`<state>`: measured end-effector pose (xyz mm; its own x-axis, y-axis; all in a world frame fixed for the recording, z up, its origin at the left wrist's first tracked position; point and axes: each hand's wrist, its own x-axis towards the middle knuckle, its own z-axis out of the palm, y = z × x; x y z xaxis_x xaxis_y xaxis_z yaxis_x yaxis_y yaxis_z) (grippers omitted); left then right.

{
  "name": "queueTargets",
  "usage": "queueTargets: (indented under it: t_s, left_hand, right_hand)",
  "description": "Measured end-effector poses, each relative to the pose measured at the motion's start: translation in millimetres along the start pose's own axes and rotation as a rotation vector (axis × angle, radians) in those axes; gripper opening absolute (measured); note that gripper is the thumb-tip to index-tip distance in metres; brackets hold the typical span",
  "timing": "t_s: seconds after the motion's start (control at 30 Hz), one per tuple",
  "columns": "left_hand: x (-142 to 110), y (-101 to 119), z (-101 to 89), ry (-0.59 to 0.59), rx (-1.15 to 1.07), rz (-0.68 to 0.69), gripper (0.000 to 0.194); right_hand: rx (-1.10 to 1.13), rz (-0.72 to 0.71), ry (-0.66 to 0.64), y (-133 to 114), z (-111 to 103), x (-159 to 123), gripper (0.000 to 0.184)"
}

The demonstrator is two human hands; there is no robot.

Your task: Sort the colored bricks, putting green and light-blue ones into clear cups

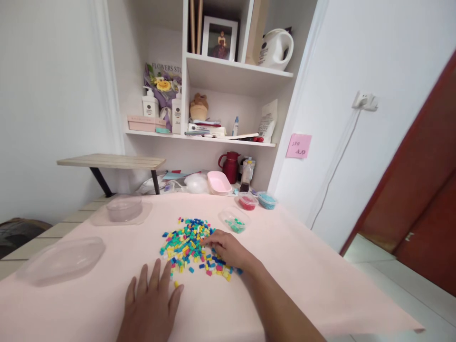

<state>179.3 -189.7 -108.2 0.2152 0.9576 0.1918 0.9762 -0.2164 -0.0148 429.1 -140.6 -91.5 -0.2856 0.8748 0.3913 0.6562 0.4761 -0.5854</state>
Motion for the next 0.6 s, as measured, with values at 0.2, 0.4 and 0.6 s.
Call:
queueTargets:
  t_s: [0.2,0.4,0.6]
  left_hand:
    - [0.0,-0.9,2.8,0.007,0.006,0.005,0.058]
    - [1.2,-1.8,5.3,-0.005,0.046,-0.002,0.059]
    - [2.0,-2.3,8.5,0.006,0.046,0.001,0.059]
  right_hand:
    - [0.012,0.028,-0.030,1.9,2.0,0.3,0.046]
    - [0.030,0.061,0.033,6.0,1.3,0.0,0.041]
    - [0.008,0.066,0.017,6.5,1.9,0.1,0.047]
